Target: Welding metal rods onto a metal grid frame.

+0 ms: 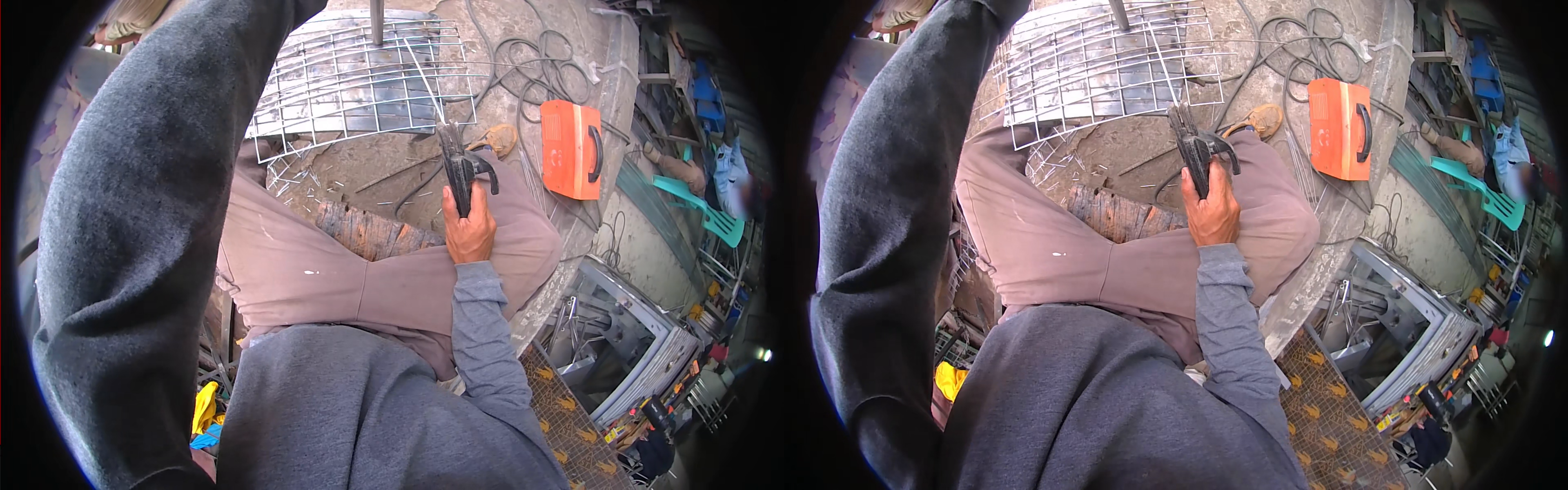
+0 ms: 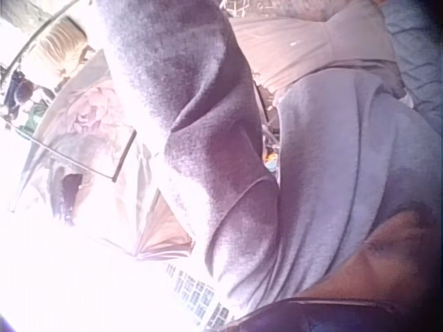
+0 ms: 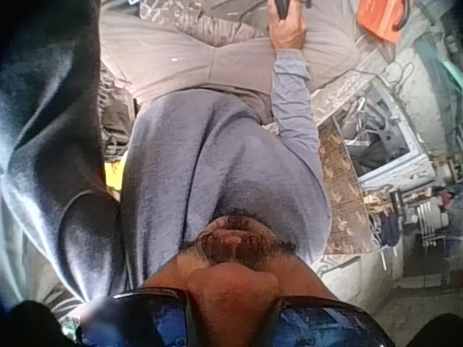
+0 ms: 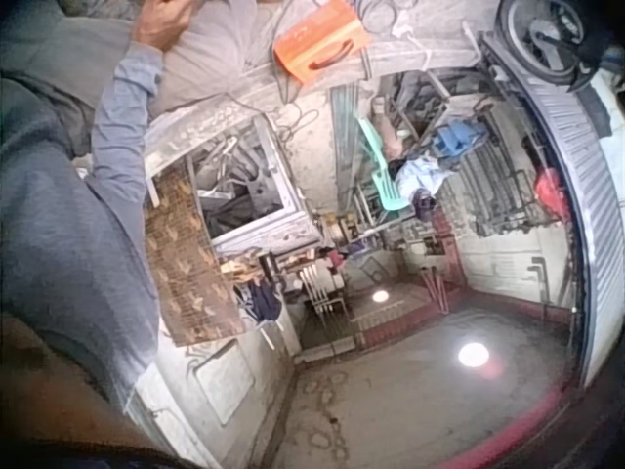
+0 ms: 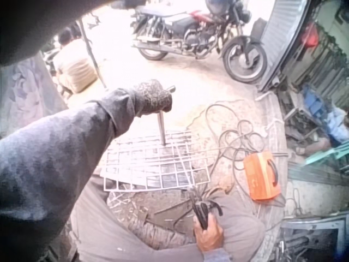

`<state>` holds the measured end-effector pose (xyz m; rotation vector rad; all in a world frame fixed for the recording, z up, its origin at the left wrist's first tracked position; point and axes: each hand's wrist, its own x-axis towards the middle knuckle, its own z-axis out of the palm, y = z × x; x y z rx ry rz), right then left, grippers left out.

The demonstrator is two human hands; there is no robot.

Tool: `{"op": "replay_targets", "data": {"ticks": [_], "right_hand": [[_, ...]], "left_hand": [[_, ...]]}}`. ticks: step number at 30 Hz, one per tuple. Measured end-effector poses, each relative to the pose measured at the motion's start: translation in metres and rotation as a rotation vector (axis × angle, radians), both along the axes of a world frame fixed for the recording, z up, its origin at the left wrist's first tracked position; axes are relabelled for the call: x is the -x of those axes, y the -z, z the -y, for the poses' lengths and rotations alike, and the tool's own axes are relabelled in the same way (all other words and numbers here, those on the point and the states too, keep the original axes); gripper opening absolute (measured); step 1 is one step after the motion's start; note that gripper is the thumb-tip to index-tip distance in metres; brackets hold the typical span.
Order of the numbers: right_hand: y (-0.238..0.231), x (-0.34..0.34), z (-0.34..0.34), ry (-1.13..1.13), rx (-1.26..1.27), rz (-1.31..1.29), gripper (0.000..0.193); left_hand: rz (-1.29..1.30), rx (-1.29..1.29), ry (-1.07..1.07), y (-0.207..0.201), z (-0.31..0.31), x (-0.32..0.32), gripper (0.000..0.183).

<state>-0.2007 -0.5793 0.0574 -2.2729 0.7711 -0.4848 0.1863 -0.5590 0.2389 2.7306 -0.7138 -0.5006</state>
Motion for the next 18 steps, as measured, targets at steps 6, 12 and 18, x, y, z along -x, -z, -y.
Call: {"op": "replay_targets", "data": {"ticks": [6, 12, 18], "right_hand": [[-0.001, -0.002, 0.000, -0.024, -0.006, -0.019, 0.040], [-0.005, -0.003, -0.001, -0.026, -0.010, -0.028, 0.040], [-0.006, -0.005, -0.002, -0.033, -0.001, -0.021, 0.040]], "left_hand": [[-0.005, 0.026, -0.003, 0.001, -0.003, -0.003, 0.029], [-0.054, 0.044, 0.045, -0.012, -0.010, 0.005, 0.030], [-0.001, 0.029, 0.100, -0.008, -0.011, 0.000, 0.032]]}}
